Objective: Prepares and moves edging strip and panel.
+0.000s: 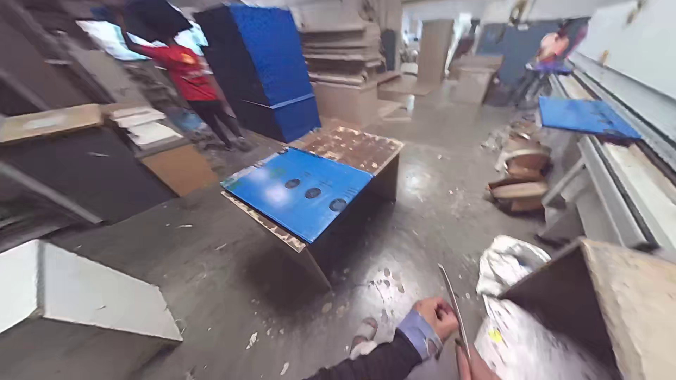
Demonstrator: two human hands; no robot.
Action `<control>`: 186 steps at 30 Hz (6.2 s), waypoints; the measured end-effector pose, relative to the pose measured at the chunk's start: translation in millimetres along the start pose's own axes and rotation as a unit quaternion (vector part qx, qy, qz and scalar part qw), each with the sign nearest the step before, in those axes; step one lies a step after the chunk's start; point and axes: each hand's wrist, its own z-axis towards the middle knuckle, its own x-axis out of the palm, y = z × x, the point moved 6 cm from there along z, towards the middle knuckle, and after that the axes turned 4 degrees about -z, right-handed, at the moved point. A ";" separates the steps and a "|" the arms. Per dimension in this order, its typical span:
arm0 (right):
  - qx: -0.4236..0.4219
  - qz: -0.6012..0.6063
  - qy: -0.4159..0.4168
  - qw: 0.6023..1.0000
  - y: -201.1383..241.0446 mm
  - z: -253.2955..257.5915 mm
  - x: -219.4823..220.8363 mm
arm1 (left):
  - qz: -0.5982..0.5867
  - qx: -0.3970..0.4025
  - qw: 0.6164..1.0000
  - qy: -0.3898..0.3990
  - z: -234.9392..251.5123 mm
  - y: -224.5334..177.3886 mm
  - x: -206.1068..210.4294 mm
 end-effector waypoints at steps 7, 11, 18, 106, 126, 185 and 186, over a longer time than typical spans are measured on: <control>0.098 0.161 0.054 0.981 12.5 -0.6 -40.3 | -0.002 0.082 0.993 -0.091 -6.7 -24.0 10.6; 0.170 0.402 0.106 0.893 4.5 -10.6 -39.8 | -0.049 0.116 0.988 -0.085 -11.3 -29.5 21.4; 0.222 0.666 0.109 0.704 -2.4 -32.0 -37.8 | -0.139 0.181 0.974 0.006 -14.6 -26.7 41.3; 0.242 0.613 -0.131 0.741 -43.6 -19.4 -74.5 | 0.095 0.303 0.941 0.120 -50.7 -61.4 67.8; 0.277 0.392 -0.089 0.873 -43.7 -11.6 -109.2 | 0.212 0.359 0.906 0.078 -63.9 -77.7 68.6; 0.198 0.500 -0.216 0.815 -29.0 -13.6 -96.7 | -0.339 0.075 0.911 0.225 -22.8 -86.0 59.6; 0.210 0.506 -0.212 0.809 -31.8 -14.5 -93.7 | -0.371 0.054 0.899 0.225 -24.4 -84.4 59.7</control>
